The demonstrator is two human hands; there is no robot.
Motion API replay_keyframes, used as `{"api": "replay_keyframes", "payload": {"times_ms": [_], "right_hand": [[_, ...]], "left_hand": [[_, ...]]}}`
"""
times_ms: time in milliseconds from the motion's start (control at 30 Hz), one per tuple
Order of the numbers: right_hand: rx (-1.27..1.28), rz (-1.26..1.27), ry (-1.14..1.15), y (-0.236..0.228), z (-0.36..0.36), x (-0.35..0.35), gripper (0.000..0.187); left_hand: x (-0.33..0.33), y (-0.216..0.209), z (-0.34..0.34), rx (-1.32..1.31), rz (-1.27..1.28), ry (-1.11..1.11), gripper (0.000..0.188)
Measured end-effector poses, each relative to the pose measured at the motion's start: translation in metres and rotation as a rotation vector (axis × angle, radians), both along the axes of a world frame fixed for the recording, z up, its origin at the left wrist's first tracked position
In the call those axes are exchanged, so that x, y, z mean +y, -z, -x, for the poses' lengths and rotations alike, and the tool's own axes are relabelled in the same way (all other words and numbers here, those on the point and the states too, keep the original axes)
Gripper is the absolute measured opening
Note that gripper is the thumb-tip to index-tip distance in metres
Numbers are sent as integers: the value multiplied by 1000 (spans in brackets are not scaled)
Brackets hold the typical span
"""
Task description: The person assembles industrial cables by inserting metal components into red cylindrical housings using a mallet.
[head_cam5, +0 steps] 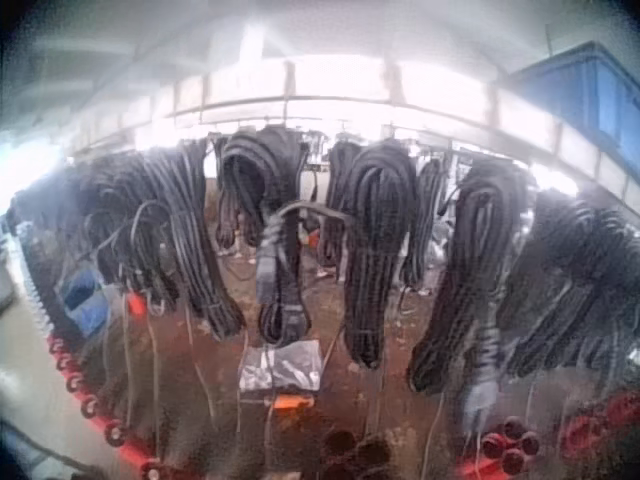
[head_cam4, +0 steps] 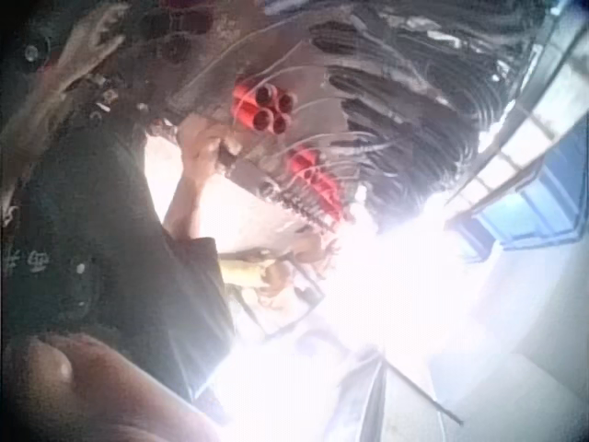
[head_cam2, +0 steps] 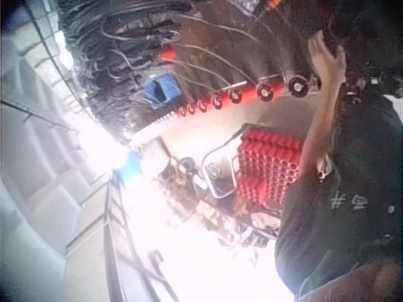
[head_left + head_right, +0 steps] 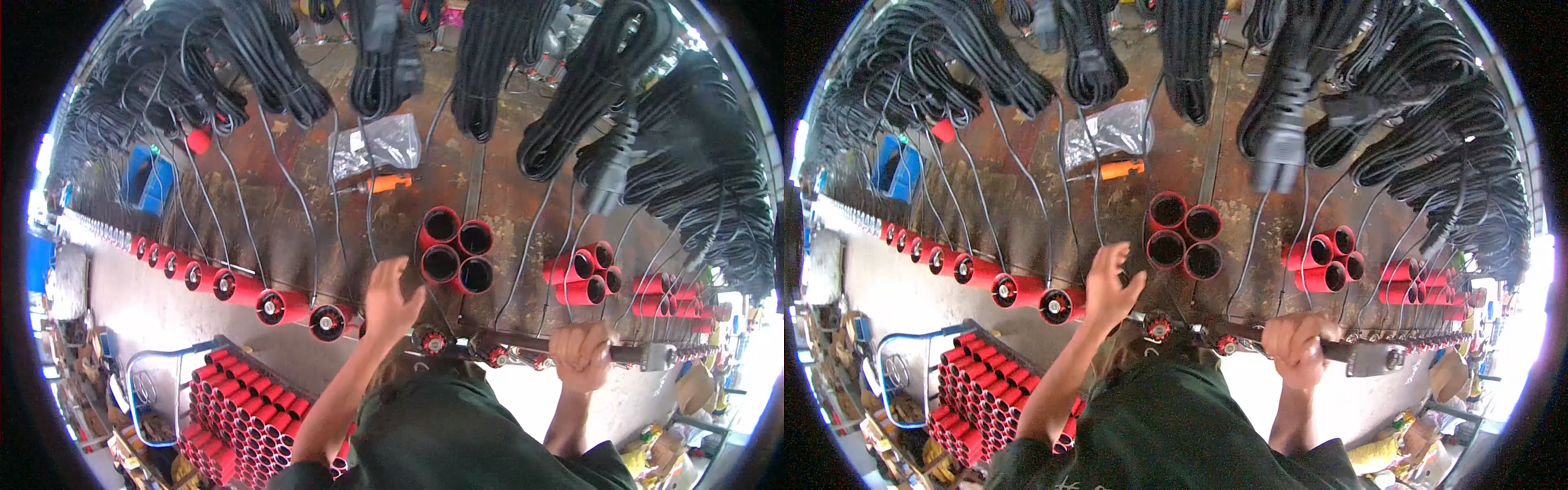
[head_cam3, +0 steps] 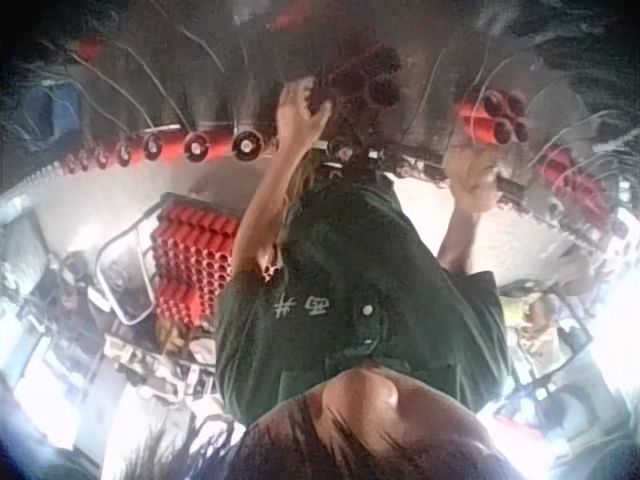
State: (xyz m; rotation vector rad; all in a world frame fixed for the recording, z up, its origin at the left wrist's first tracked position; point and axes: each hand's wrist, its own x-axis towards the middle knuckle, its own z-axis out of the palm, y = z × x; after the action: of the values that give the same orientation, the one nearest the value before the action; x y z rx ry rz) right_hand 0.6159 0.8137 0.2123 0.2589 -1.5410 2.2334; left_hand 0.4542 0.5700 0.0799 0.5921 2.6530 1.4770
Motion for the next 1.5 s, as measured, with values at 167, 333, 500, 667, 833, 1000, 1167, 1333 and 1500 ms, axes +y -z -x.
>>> {"api": "replay_keyframes", "payload": {"times_ms": [167, 333, 500, 667, 833, 1000, 1167, 1333, 1500], "right_hand": [[7, 0, 48, -3, -12, -2, 47], [25, 3, 95, -1, -29, 6, 46], [-19, 8, 166, 7, -45, 29, 45], [-12, -4, 157, -16, -27, 47, 44], [13, 119, 219, -54, -5, 55, 46], [192, 98, 85, -112, -7, 85, 43], [275, 281, -112, -141, -4, 98, 41], [186, 437, -392, -134, 30, 55, 41], [26, 214, -550, -90, 62, 17, 43]], "left_hand": [[73, 35, 17, 53, 429, 36, 77], [64, 40, 25, 175, 393, 63, 66], [22, -94, 15, -163, -38, 346, 77], [20, -124, -51, 20, -512, 202, 119], [42, -80, -65, -103, -476, 58, 77], [33, -73, -85, -275, -564, 72, 76], [42, -53, -117, -229, -415, 129, 79], [39, -52, -123, -104, -360, 175, 79], [26, -65, -114, -5, -300, 21, 77]]}}
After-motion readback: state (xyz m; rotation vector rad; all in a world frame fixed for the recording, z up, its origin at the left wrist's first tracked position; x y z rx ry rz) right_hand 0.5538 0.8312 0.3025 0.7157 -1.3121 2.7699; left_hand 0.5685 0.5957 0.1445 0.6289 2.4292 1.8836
